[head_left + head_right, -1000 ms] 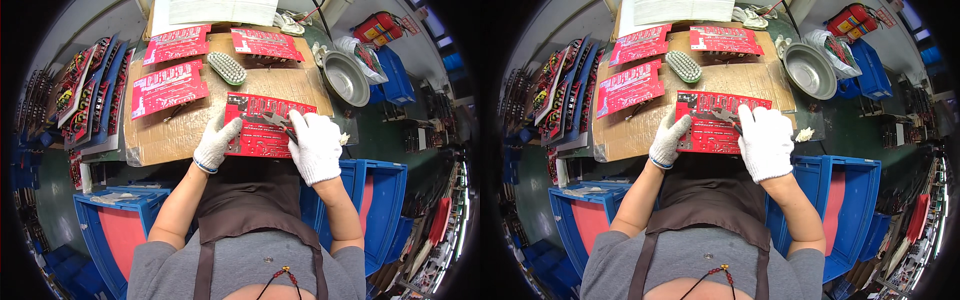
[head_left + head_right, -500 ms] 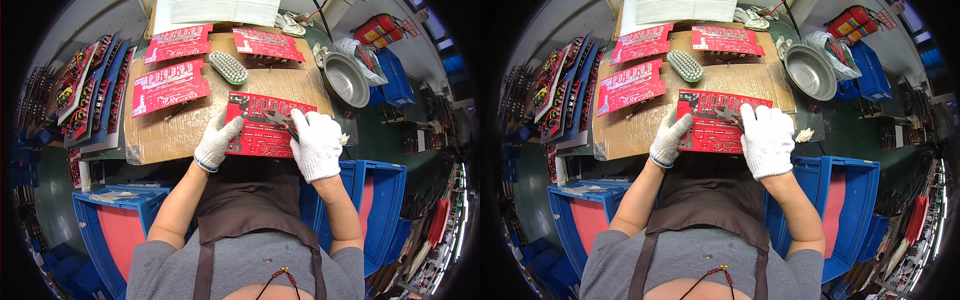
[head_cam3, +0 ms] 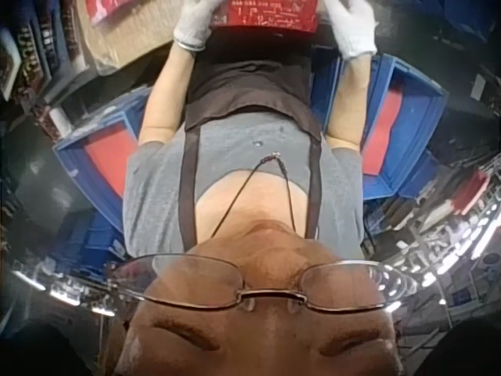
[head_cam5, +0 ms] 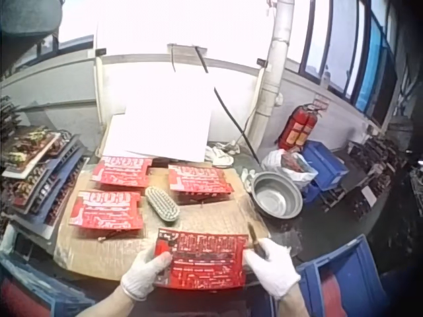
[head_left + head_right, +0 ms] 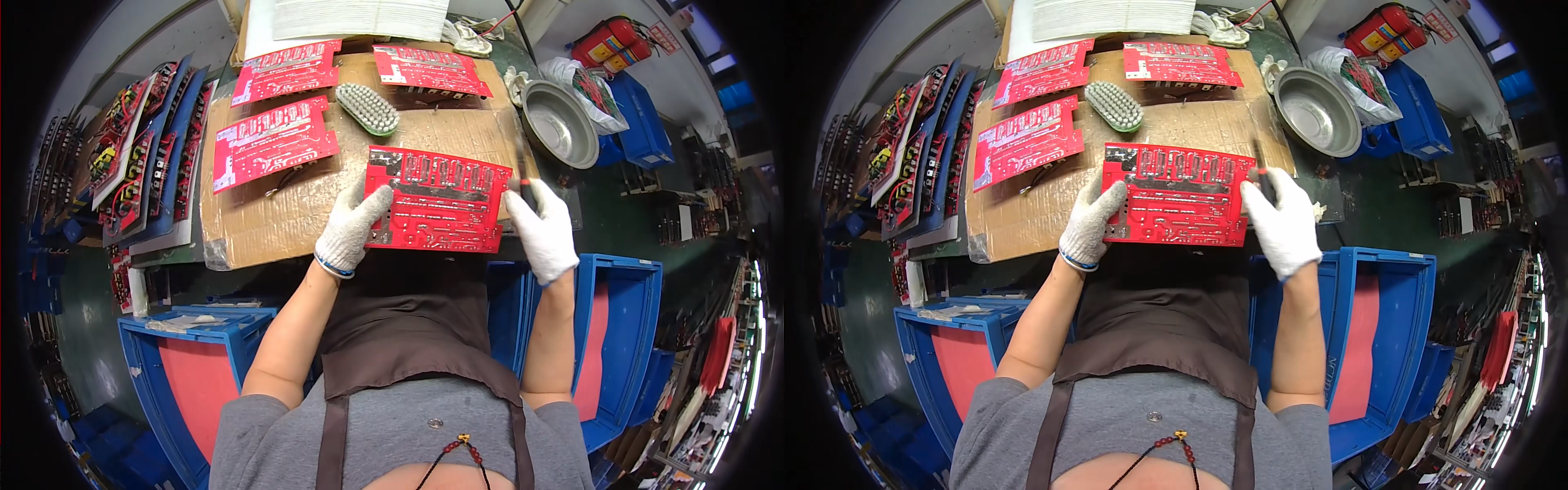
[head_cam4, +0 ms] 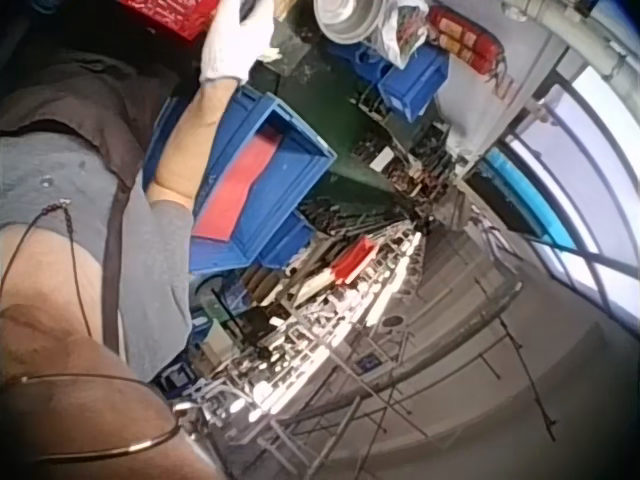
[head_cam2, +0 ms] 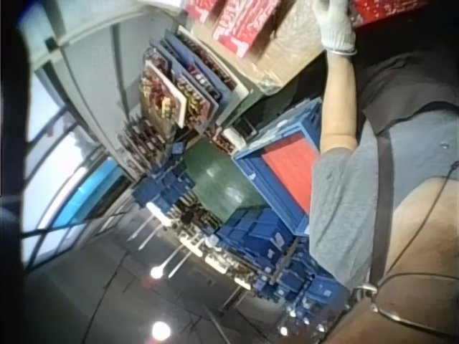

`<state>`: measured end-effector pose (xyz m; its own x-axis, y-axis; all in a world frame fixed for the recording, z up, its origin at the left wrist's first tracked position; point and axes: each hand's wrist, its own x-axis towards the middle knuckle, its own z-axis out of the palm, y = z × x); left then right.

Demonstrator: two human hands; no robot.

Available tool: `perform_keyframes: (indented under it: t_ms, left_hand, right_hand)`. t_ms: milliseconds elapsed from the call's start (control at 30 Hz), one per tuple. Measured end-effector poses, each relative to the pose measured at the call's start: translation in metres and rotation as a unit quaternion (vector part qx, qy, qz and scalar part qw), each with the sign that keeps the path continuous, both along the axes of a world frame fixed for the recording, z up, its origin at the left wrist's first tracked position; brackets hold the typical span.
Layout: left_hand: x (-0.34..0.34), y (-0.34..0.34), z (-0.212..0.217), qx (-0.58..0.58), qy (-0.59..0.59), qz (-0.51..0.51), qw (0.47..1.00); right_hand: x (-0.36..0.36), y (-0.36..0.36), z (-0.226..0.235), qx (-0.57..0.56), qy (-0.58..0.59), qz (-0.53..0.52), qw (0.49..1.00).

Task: Cleaning and inspecting printed circuit boards using a brush and pliers at a workbench.

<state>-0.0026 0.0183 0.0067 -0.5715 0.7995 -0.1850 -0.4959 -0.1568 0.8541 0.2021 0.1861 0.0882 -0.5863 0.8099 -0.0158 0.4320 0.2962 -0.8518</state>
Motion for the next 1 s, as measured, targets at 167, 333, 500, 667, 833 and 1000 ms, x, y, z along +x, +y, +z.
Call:
perform_keyframes:
  t_ms: [167,333,500,667,833,1000]
  left_hand:
    - [-0.004,-0.003,-0.005,-0.006,-0.001,-0.018,1.0]
    - [-0.009,-0.004,-0.023,-0.001,-0.023,-0.015,1.0]
    - [-0.017,0.004,-0.058,0.005,-0.002,0.021,1.0]
    - [-0.019,-0.004,-0.045,-0.015,-0.034,0.001,0.999]
    - [-0.015,-0.004,-0.048,-0.014,-0.019,0.031,0.999]
    - [-0.012,-0.004,-0.041,-0.009,-0.02,0.027,0.999]
  right_hand:
    - [0.059,-0.013,-0.041,-0.45,0.409,0.07,0.791]
    - [0.065,-0.054,-0.041,-0.488,0.445,0.075,0.747]
    - [0.062,-0.084,-0.04,-0.264,0.165,-0.017,0.95]
    - [0.063,-0.084,-0.038,0.103,-0.072,-0.06,0.99]
    - [0.048,-0.074,-0.025,0.287,-0.112,-0.027,0.951]
    - [0.049,-0.06,-0.029,0.314,-0.188,-0.059,0.929]
